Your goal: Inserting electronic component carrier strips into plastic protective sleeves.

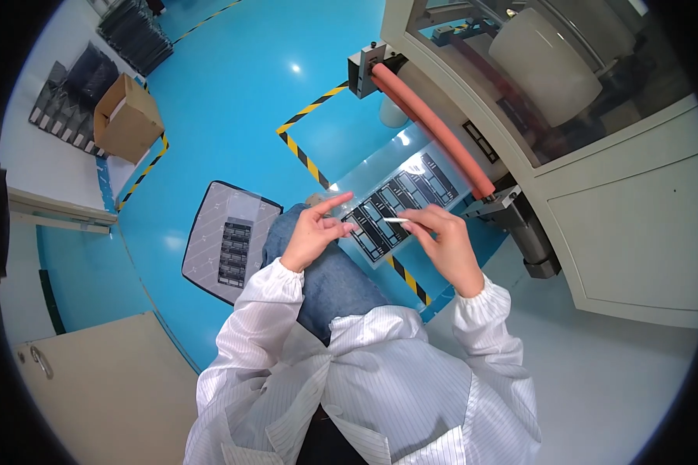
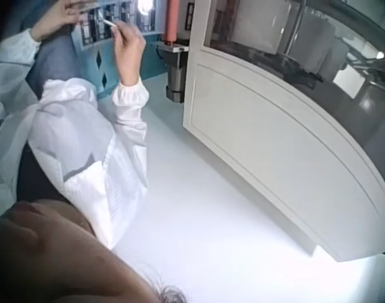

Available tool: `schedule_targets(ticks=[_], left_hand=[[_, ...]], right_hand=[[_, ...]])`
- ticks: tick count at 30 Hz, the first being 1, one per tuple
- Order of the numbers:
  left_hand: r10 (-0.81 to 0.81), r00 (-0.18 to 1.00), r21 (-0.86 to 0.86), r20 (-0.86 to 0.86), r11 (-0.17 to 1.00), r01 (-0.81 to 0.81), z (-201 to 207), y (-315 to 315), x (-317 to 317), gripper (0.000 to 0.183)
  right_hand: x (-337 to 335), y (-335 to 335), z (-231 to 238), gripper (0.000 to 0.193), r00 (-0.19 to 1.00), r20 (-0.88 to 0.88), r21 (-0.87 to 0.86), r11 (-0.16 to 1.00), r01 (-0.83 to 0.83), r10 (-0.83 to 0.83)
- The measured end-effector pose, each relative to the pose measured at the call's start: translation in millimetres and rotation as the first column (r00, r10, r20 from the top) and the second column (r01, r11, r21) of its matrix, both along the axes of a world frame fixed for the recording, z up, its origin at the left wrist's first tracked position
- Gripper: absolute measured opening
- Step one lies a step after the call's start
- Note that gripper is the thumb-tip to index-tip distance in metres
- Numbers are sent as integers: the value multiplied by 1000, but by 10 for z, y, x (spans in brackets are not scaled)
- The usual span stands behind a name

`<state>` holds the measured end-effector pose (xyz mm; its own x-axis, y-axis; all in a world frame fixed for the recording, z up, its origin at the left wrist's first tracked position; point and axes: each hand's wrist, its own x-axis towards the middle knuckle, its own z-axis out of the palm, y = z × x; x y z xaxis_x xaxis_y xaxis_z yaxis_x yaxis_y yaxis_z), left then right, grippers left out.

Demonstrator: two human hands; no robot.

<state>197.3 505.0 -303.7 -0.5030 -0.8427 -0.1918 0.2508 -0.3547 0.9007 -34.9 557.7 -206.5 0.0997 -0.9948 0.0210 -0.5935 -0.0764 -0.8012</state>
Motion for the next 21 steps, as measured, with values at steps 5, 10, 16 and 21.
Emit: schedule_targets(ticks=[5, 10, 16, 21], left_hand=[[77, 996, -53, 32, 996, -75, 99, 118, 57, 57], [110, 990, -87, 84, 991, -102, 130, 185, 132, 60], [152, 980, -95, 126, 985, -141, 89, 264, 227, 61], [151, 980, -77, 125, 987, -142, 116, 312, 284, 63]], right_hand=[[307, -304, -118, 20, 930, -336, -376, 884, -279, 150], [465, -326, -118, 25, 827, -521, -318, 850, -420, 213], [511, -367, -139, 27, 732, -656, -362, 774, -519, 184], [397, -395, -148, 30, 687, -715, -366, 769, -524, 128]])
